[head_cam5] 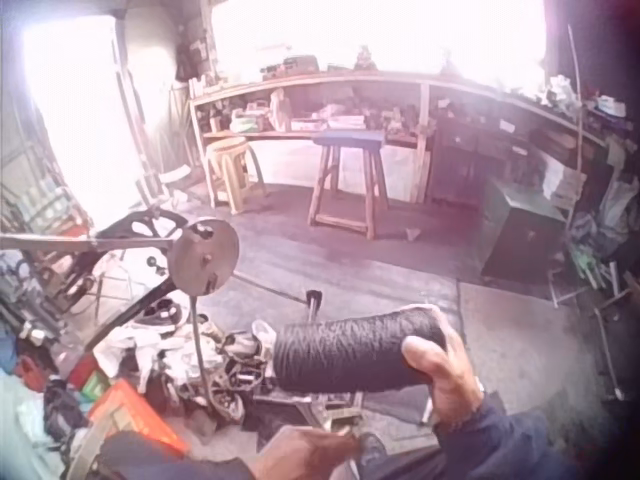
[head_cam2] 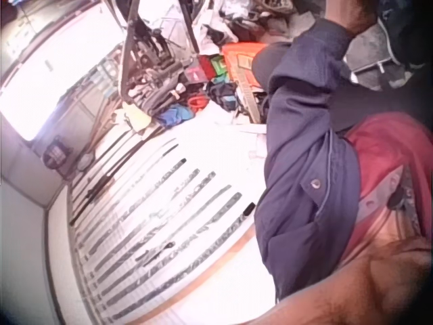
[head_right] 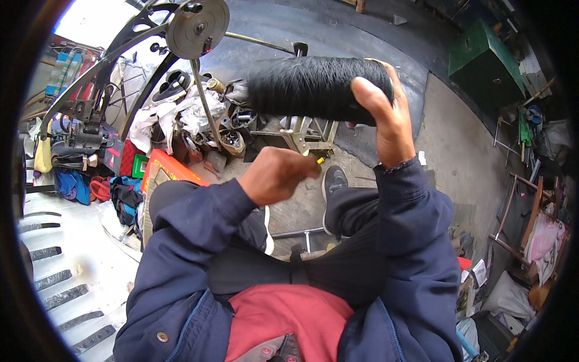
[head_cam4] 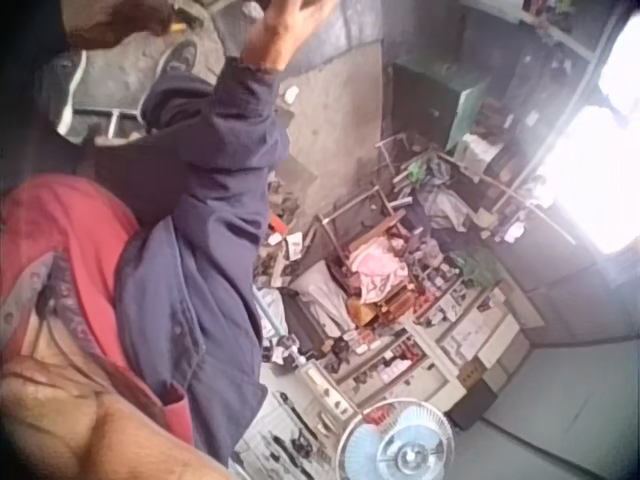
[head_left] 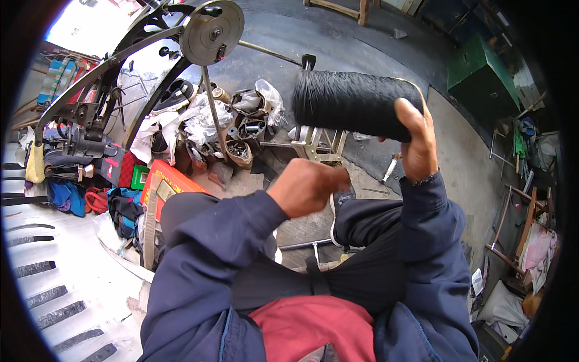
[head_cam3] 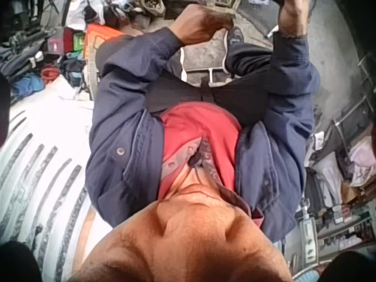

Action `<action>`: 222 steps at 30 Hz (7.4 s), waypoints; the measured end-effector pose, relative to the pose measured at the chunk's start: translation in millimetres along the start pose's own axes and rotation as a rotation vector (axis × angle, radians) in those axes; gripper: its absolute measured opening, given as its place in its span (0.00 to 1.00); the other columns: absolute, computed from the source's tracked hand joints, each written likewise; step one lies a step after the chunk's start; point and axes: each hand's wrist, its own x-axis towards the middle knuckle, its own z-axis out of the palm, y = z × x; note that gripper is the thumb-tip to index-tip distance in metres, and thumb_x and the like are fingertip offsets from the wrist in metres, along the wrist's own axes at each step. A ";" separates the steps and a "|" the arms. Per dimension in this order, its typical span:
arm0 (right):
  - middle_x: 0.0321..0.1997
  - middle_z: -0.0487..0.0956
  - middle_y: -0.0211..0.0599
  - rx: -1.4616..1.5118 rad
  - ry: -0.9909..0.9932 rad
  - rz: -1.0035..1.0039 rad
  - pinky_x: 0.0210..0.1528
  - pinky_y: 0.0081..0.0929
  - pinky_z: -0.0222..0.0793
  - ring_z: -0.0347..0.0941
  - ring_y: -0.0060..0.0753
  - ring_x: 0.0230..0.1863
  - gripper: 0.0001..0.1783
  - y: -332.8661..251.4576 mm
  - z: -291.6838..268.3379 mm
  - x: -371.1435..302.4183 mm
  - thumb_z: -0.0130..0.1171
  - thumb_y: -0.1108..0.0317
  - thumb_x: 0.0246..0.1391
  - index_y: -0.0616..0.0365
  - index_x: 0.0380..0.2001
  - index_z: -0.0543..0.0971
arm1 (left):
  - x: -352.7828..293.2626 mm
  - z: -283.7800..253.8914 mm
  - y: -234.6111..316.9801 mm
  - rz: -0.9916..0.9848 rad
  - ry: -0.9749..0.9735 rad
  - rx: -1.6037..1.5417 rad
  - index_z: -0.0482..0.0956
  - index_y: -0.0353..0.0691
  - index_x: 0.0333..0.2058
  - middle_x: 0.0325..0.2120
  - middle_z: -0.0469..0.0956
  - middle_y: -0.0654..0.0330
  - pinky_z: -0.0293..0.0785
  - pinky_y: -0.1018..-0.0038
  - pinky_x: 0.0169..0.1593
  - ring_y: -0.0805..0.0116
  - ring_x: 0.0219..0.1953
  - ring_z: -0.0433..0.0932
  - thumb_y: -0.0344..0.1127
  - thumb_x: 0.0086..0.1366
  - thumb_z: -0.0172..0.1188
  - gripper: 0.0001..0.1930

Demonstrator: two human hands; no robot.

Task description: The person sits on the floor in a cluttered workshop, handles white and black spools, then uses a yellow-handled screwdriver to tighten screws on a metal frame component.

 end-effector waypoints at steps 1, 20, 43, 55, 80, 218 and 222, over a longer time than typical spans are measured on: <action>0.43 0.83 0.36 -0.123 0.140 -0.041 0.45 0.32 0.78 0.82 0.34 0.40 0.34 5.5 3.1 3.6 0.74 0.53 0.52 0.61 0.56 0.74 | 0.4 -0.9 4.5 0.114 -0.022 0.105 0.83 0.42 0.35 0.29 0.85 0.54 0.81 0.63 0.38 0.52 0.32 0.85 0.25 0.56 0.64 0.08; 0.39 0.84 0.34 0.287 -0.042 0.486 0.26 0.26 0.75 0.82 0.29 0.30 0.31 36.8 23.5 -26.4 0.62 0.39 0.60 0.55 0.53 0.79 | -14.9 -8.5 -5.9 -0.075 0.366 0.096 0.86 0.39 0.40 0.35 0.86 0.51 0.81 0.61 0.40 0.45 0.37 0.85 0.23 0.59 0.64 0.11; 0.54 0.82 0.66 -0.617 -0.188 0.442 0.60 0.43 0.74 0.81 0.61 0.57 0.60 66.5 31.7 -24.0 0.70 0.28 0.47 0.69 0.66 0.66 | -11.2 -44.2 16.4 -0.003 0.012 0.576 0.75 0.41 0.22 0.37 0.73 0.54 0.70 0.56 0.50 0.50 0.45 0.74 0.33 0.43 0.79 0.16; 0.61 0.79 0.65 -0.466 -0.428 0.152 0.68 0.45 0.69 0.76 0.61 0.65 0.59 57.1 48.5 -39.8 0.72 0.35 0.50 0.63 0.72 0.60 | -32.6 -78.3 12.4 -0.156 -0.024 0.320 0.67 0.40 0.69 0.57 0.78 0.43 0.75 0.58 0.64 0.41 0.59 0.80 0.27 0.46 0.73 0.47; 0.39 0.86 0.49 -1.101 -0.693 0.304 0.46 0.40 0.77 0.84 0.47 0.39 0.30 80.6 54.4 -53.8 0.70 0.59 0.55 0.57 0.60 0.79 | -571.2 -113.6 33.9 -1.588 0.145 0.742 0.62 0.59 0.72 0.61 0.77 0.52 0.68 0.51 0.66 0.45 0.65 0.73 0.31 0.44 0.79 0.55; 0.49 0.79 0.46 -0.925 -0.137 0.052 0.62 0.40 0.69 0.74 0.52 0.57 0.17 153.9 -68.4 -98.0 0.56 0.71 0.50 0.58 0.43 0.85 | -11.4 5.1 -128.9 -1.096 -0.204 -0.633 0.82 0.25 0.36 0.26 0.84 0.47 0.86 0.58 0.32 0.54 0.25 0.85 0.30 0.54 0.71 0.14; 0.45 0.78 0.47 -1.201 -0.266 0.129 0.60 0.47 0.68 0.73 0.56 0.55 0.19 179.6 -57.7 -116.5 0.69 0.63 0.45 0.55 0.43 0.81 | -8.4 10.4 -165.2 -1.152 -0.486 -0.410 0.86 0.29 0.38 0.27 0.86 0.51 0.83 0.66 0.33 0.60 0.27 0.86 0.35 0.56 0.71 0.15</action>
